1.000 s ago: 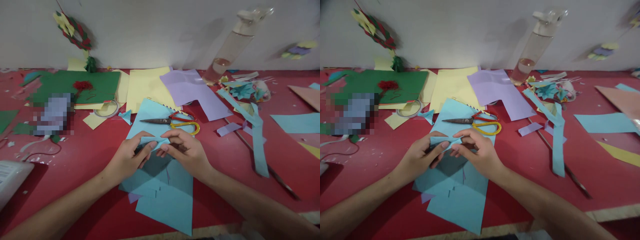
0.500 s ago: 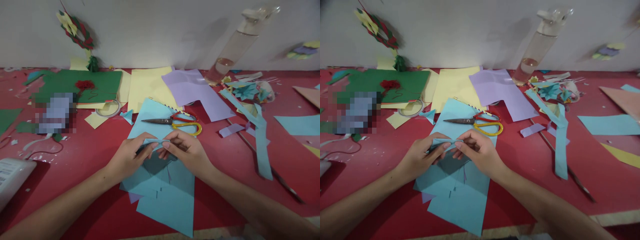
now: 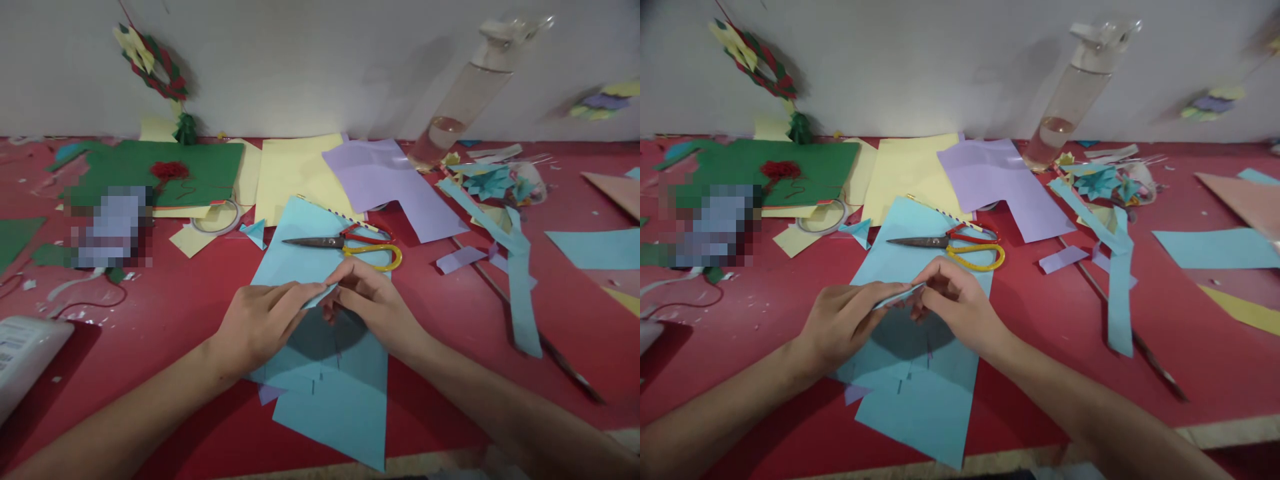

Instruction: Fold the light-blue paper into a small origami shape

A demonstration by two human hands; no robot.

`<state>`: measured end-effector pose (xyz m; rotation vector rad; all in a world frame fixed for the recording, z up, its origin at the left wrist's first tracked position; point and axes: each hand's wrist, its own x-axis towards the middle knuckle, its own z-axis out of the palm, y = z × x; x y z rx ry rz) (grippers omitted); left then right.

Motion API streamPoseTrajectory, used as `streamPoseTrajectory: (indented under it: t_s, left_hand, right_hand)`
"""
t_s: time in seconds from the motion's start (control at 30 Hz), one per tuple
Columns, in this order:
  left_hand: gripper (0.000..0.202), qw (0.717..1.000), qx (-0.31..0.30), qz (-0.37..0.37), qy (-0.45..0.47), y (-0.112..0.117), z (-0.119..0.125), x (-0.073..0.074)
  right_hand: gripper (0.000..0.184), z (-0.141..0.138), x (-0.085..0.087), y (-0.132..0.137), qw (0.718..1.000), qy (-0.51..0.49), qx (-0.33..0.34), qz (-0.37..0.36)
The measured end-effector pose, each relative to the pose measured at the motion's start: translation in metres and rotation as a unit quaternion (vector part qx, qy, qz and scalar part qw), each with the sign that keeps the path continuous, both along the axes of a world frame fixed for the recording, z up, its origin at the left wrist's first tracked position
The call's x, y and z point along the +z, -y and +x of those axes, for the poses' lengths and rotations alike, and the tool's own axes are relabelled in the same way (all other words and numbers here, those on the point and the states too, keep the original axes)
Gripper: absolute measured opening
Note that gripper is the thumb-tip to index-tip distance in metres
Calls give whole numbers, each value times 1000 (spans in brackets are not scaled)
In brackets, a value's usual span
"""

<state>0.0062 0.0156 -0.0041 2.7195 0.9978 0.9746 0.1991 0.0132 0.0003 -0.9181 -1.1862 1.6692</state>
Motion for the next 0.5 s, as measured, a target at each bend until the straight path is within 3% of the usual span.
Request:
streamPoseTrajectory:
  t_s: [0.27, 0.37, 0.5]
  left_hand:
    - [19, 984, 75, -151, 57, 5, 9, 6]
    - [17, 990, 65, -110, 66, 4, 7, 3]
    - [40, 999, 7, 16, 38, 0, 2, 0]
  right_hand:
    - [11, 1, -1, -1, 1000, 4, -6, -18]
    - [11, 1, -2, 0, 1000, 5, -14, -13]
    - [12, 2, 0, 0, 1000, 14, -6, -4]
